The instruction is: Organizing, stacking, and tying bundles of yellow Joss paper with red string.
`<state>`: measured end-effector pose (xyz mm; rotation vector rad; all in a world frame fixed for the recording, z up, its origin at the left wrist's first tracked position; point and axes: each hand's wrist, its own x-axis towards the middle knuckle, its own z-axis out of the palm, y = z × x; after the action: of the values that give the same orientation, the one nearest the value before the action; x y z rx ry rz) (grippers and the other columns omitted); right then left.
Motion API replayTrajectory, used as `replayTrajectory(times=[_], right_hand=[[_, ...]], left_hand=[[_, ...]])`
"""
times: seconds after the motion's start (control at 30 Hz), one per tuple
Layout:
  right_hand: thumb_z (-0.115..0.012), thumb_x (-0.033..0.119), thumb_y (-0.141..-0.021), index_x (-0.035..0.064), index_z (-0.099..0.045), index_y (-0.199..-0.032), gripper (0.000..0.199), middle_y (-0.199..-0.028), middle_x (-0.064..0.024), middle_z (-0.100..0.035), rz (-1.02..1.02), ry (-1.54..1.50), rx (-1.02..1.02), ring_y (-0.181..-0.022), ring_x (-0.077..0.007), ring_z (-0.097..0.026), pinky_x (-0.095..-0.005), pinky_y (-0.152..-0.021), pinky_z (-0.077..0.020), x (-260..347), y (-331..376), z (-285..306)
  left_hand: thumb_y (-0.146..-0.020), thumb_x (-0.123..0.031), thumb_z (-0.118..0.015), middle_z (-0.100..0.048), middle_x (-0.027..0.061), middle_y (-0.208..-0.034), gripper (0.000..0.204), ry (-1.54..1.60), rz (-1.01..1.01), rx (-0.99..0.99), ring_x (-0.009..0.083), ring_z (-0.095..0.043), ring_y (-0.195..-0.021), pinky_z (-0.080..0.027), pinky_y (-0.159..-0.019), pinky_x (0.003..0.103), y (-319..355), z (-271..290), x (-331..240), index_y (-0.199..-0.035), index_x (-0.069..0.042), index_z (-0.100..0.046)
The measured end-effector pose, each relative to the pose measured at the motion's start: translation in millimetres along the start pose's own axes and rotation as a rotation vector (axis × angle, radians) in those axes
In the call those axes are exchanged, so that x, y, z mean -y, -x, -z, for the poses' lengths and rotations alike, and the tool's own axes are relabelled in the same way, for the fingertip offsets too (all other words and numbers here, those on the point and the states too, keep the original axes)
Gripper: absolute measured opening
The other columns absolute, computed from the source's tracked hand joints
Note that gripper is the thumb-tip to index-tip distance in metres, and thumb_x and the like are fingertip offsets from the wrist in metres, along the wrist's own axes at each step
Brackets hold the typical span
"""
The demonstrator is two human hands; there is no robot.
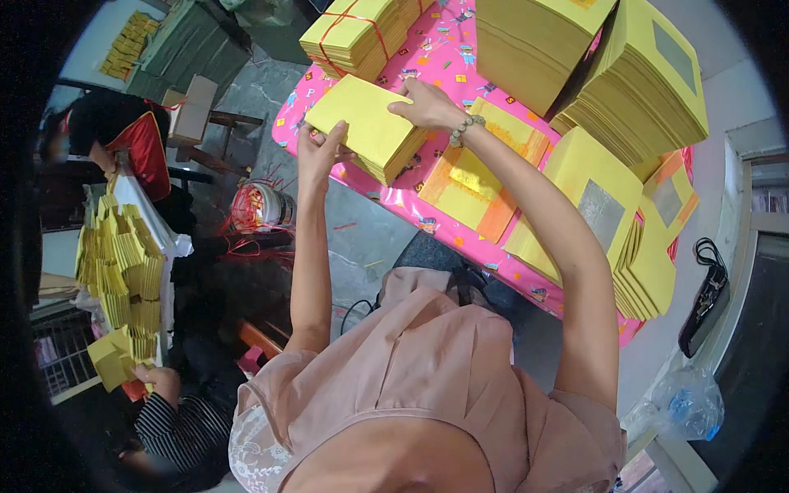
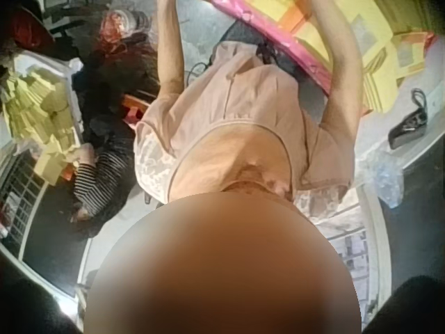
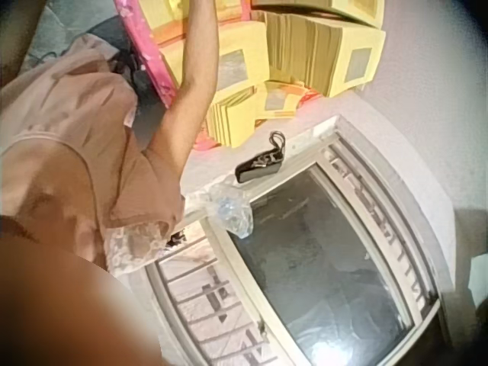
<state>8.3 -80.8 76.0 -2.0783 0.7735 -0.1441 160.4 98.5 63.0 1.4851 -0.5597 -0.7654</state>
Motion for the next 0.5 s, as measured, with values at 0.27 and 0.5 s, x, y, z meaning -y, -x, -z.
replayTrajectory(times=[0.27, 0.5], right_hand=[[-0.067, 0.039, -0.087, 0.0007, -0.058, -0.116, 0.049, -0.105, -0.0223, -0.067, 0.024, 0.065, -0.022, -0.100, -0.0330, -0.065, -0.0430, -0.083, -0.0500, -13.0, -2.9, -15.9], [-0.066, 0.040, -0.089, 0.0035, -0.058, -0.113, 0.045, -0.106, -0.0177, -0.066, 0.045, 0.123, -0.070, -0.097, -0.0296, -0.064, -0.0417, -0.081, -0.0492, -14.3, 2.4, -19.5]], left_hand=[[-0.089, -0.016, -0.073, -0.068, 0.0152, -0.087, 0.059, 0.032, -0.030, -0.142, 0.0189, -0.068, -0.061, -0.058, -0.049, 0.030, 2.9, -5.9, 17.6, -0.128, 0.003, -0.034], [-0.082, -0.020, -0.080, -0.064, 0.0170, -0.087, 0.078, -0.320, -0.166, -0.300, 0.0184, -0.065, -0.069, -0.054, -0.059, 0.030, 15.1, -10.8, 29.9, -0.133, 0.004, -0.026]])
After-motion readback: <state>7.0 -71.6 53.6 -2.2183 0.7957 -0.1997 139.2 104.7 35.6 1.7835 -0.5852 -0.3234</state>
